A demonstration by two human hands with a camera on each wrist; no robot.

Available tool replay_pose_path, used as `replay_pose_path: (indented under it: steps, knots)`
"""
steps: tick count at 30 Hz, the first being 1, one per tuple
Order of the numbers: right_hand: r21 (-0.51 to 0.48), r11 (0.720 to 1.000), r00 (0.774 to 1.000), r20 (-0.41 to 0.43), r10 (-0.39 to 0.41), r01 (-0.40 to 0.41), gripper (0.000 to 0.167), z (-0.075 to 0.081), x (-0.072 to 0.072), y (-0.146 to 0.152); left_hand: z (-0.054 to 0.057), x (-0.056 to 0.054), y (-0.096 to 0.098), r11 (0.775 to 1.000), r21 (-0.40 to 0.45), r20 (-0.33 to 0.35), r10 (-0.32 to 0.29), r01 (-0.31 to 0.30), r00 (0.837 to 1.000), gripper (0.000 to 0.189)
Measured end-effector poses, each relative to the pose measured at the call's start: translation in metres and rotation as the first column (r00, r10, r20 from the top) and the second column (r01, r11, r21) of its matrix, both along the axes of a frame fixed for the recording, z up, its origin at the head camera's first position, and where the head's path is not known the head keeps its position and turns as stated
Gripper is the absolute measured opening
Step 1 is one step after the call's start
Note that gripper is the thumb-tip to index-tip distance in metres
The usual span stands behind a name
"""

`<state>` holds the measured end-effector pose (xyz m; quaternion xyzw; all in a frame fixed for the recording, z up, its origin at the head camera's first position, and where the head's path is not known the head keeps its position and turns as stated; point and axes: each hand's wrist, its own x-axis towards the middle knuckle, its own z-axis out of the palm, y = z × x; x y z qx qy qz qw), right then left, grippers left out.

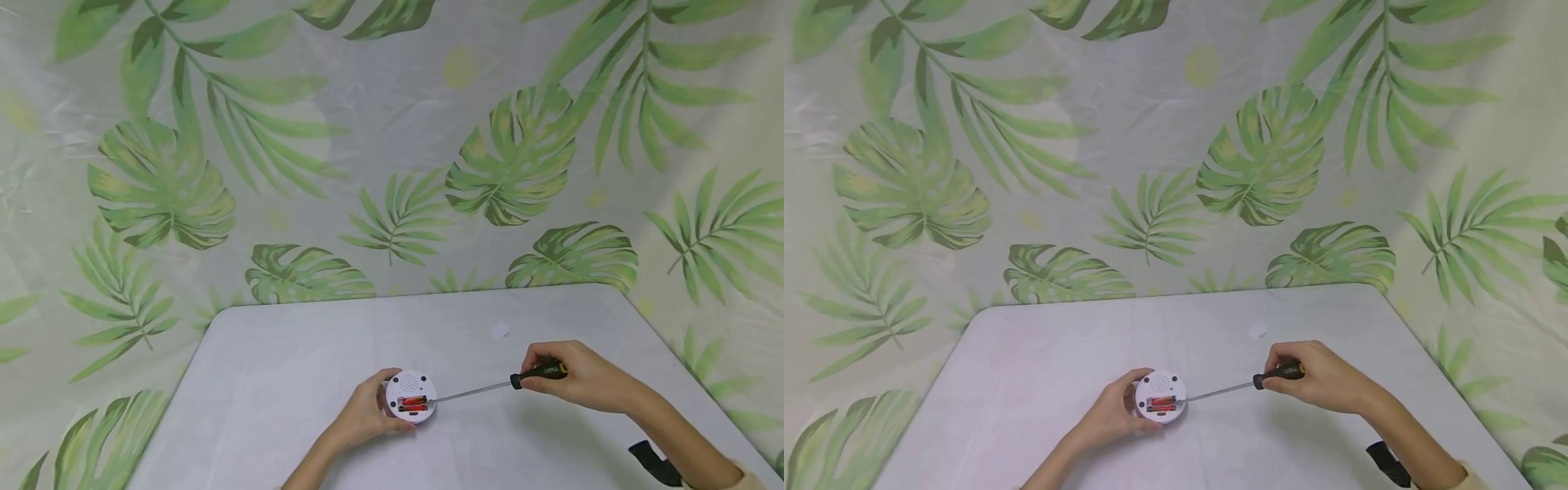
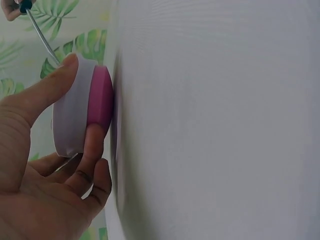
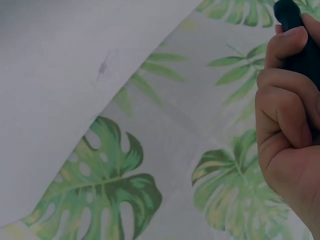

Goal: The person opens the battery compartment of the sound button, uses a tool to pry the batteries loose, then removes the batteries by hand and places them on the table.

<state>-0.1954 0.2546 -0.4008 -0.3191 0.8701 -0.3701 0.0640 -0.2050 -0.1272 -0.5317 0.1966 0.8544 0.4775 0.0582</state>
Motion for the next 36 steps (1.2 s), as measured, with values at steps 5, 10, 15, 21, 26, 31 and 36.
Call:
replay_pose_path:
  steps: [5, 10, 15, 21, 26, 31, 36]
  knots:
    - [0.040, 0.999, 0.999, -0.038, 0.025, -0.023, 0.009, 0.010, 0.001, -0.007, 0.000, 0.000, 0.000, 1.000, 0.001, -0.016, -0.008, 0.008, 1.000, 0.101]
    - [0.112, 0.993, 0.997, -0.070, 0.039, -0.031, 0.011, 0.022, 0.001, -0.018, 0.000, 0.000, 0.001, 1.000, 0.004, -0.013, -0.014, 0.014, 1.000, 0.096]
    - [0.201, 0.979, 0.991, -0.126, 0.055, -0.029, 0.013, 0.034, 0.000, -0.032, 0.001, 0.000, 0.002, 1.000, 0.001, -0.017, -0.014, 0.014, 1.000, 0.095]
    - [0.250, 0.967, 0.992, -0.100, 0.079, -0.051, 0.013, 0.042, -0.005, -0.042, 0.002, 0.000, 0.003, 0.999, -0.051, -0.052, 0.001, -0.004, 0.999, 0.095]
    - [0.178, 0.981, 0.997, -0.026, 0.077, -0.071, 0.012, 0.029, -0.011, -0.029, 0.003, -0.001, 0.003, 0.993, -0.116, -0.073, 0.010, -0.019, 0.997, 0.096]
    - [0.033, 0.995, 0.995, 0.023, 0.098, -0.099, 0.008, 0.003, -0.015, -0.009, 0.004, 0.001, 0.002, 0.990, -0.136, -0.081, 0.022, -0.033, 0.996, 0.097]
    - [-0.082, 0.989, 0.991, 0.041, 0.125, -0.121, 0.004, -0.022, -0.020, 0.004, 0.005, 0.000, 0.000, 0.989, -0.145, -0.084, 0.028, -0.040, 0.996, 0.098]
